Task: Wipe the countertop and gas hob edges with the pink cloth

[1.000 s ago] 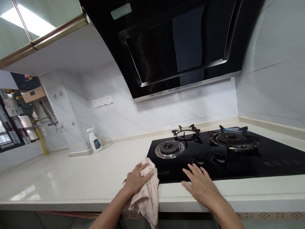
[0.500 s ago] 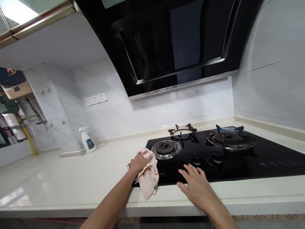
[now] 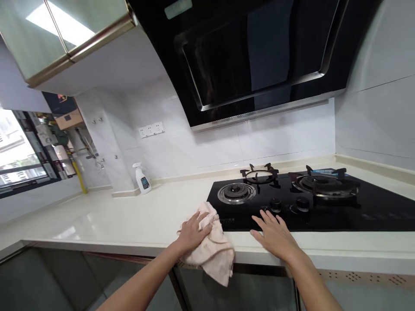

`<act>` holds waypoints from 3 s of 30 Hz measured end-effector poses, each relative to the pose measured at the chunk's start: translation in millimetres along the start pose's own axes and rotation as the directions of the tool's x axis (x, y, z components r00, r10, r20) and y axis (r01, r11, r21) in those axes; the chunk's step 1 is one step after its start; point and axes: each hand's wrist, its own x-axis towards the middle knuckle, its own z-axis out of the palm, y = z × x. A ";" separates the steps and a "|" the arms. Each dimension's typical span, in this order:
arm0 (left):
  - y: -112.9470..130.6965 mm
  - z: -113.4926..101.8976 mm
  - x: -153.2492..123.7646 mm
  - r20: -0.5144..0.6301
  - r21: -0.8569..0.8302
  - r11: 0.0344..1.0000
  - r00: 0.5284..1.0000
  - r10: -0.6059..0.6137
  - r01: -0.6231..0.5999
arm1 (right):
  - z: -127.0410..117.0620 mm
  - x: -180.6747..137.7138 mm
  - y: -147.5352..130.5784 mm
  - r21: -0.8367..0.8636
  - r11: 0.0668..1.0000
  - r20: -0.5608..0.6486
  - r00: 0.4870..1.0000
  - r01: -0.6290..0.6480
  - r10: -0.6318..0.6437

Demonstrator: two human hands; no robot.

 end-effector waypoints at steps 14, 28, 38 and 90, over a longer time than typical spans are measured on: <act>5.3 -7.6 20.2 0.068 -0.017 1.000 0.998 -0.006 0.007 | 23.0 0.9 7.5 -0.010 0.999 -0.170 0.985 0.038 -0.039; -2.2 23.5 167.6 0.079 -0.043 0.993 0.992 -0.102 0.106 | 33.8 -0.6 21.3 -0.033 0.993 -0.279 0.953 0.116 -0.120; 5.0 9.2 109.6 0.050 -0.065 0.994 0.995 -0.086 0.089 | 21.3 -0.9 18.7 0.017 0.998 -0.176 0.983 0.064 -0.060; 120.6 42.9 24.3 -0.136 0.012 0.914 0.905 0.402 -0.404 | 20.8 -4.3 20.1 0.096 0.990 -0.203 0.976 0.103 -0.082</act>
